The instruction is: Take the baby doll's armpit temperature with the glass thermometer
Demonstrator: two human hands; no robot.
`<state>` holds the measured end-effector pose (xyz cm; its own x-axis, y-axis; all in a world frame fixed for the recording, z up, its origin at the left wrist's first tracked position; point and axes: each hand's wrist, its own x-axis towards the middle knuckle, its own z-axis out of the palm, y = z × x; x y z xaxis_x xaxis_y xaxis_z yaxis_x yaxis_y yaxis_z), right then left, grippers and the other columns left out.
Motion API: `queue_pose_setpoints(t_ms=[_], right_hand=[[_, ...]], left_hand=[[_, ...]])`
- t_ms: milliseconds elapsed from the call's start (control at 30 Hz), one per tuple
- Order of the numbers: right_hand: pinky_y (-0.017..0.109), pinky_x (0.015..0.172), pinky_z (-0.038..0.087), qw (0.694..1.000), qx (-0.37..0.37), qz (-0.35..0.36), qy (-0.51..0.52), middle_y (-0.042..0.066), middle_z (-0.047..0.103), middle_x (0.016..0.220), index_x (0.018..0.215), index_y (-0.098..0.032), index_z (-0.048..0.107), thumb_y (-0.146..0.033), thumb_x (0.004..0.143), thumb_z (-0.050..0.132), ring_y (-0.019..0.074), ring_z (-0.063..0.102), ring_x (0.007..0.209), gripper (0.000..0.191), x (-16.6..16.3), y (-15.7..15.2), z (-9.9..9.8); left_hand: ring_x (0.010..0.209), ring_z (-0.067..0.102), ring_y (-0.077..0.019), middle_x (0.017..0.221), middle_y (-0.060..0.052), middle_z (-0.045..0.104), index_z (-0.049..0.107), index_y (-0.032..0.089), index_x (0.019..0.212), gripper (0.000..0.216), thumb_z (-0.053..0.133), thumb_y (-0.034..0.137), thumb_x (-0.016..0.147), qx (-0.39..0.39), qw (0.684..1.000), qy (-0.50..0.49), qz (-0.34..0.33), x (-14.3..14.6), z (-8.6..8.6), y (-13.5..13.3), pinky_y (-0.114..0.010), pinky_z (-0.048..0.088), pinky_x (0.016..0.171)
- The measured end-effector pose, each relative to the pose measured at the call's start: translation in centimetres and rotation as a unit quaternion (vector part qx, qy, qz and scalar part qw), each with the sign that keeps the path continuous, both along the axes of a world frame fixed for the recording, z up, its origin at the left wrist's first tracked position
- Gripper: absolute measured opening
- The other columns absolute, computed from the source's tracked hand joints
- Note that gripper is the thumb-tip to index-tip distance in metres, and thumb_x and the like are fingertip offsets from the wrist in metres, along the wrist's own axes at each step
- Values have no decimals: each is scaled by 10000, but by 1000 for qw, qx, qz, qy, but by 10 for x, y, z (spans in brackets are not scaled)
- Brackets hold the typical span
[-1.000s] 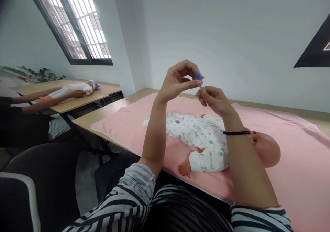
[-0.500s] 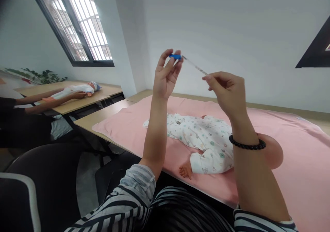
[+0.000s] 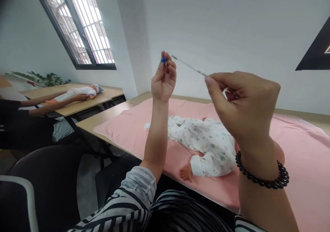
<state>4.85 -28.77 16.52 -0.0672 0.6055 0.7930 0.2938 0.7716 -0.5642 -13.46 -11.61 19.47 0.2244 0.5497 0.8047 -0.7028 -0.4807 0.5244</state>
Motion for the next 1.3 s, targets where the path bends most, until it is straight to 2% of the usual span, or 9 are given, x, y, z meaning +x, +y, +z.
queue_pose_setpoints(t_ms=[167, 333, 400, 600, 733, 900, 1100, 1167, 1300], right_hand=[[332, 501, 428, 1000, 17, 3, 2, 15, 711, 981, 1129, -384, 700, -399, 987, 597, 309, 674, 938, 177, -13, -1, 3], [322, 526, 422, 986, 117, -116, 6, 43, 668, 958, 959, -318, 763, -356, 940, 673, 330, 630, 1020, 99, -12, 1, 3], [322, 519, 419, 989, 106, -99, 6, 30, 674, 970, 970, -328, 754, -358, 948, 655, 330, 638, 1011, 107, -13, 0, 2], [319, 498, 415, 999, -28, 30, 3, 0, 704, 963, 1141, -416, 676, -422, 1003, 566, 289, 682, 924, 177, -15, -1, 2], [328, 512, 424, 1000, -7, 0, 11, 16, 694, 925, 1079, -381, 712, -401, 984, 600, 303, 675, 929, 149, -16, -1, 3], [321, 507, 405, 999, 20, -36, 0, 8, 690, 954, 1036, -372, 721, -354, 988, 591, 305, 668, 951, 140, -16, -3, 4], [317, 513, 399, 994, 54, -98, 10, 21, 676, 934, 960, -344, 749, -328, 957, 645, 300, 662, 947, 106, -17, -4, 4], [321, 512, 405, 998, 19, -67, 11, 11, 680, 907, 1015, -375, 734, -350, 970, 623, 287, 674, 910, 122, -16, -3, 3], [323, 500, 416, 996, -68, 55, 7, -8, 694, 860, 1186, -458, 647, -432, 1002, 558, 271, 697, 849, 206, -13, 2, 0]], left_hand=[[1437, 316, -137, 1397, 204, 554, 544, 475, 1302, 402, 328, 335, 993, -9, 999, 22, 35, -1, -2, 2, -345, 305, 1262], [1417, 361, -136, 1439, 155, 537, 520, 420, 1344, 433, 324, 289, 981, -7, 1000, 11, 27, 0, -2, 0, -360, 306, 1261], [1433, 352, -140, 1468, 141, 514, 490, 405, 1387, 448, 302, 294, 996, -9, 999, 16, 40, 0, -1, 0, -374, 309, 1262], [1471, 282, -144, 1478, 120, 500, 401, 407, 1477, 490, 254, 328, 1016, -3, 999, 22, 25, 1, -1, 1, -382, 246, 1287], [1439, 318, -118, 1435, 156, 530, 444, 441, 1410, 455, 233, 326, 1025, -15, 1000, 9, 4, 2, -2, 2, -336, 262, 1279], [1432, 362, -135, 1468, 95, 522, 458, 339, 1422, 435, 236, 304, 1050, -30, 1000, 1, 11, 5, -1, 0, -371, 297, 1271], [1357, 442, -125, 1397, 85, 583, 545, 347, 1284, 392, 227, 261, 1072, -53, 999, -14, 2, 7, 1, -1, -370, 354, 1240], [1338, 476, -142, 1385, 63, 596, 561, 330, 1257, 366, 246, 274, 1080, -51, 999, -10, 13, 7, 2, -3, -391, 386, 1221], [1298, 535, -149, 1365, 22, 602, 546, 299, 1267, 345, 246, 267, 1099, -46, 998, 14, 50, 6, 2, -9, -367, 473, 1146]])
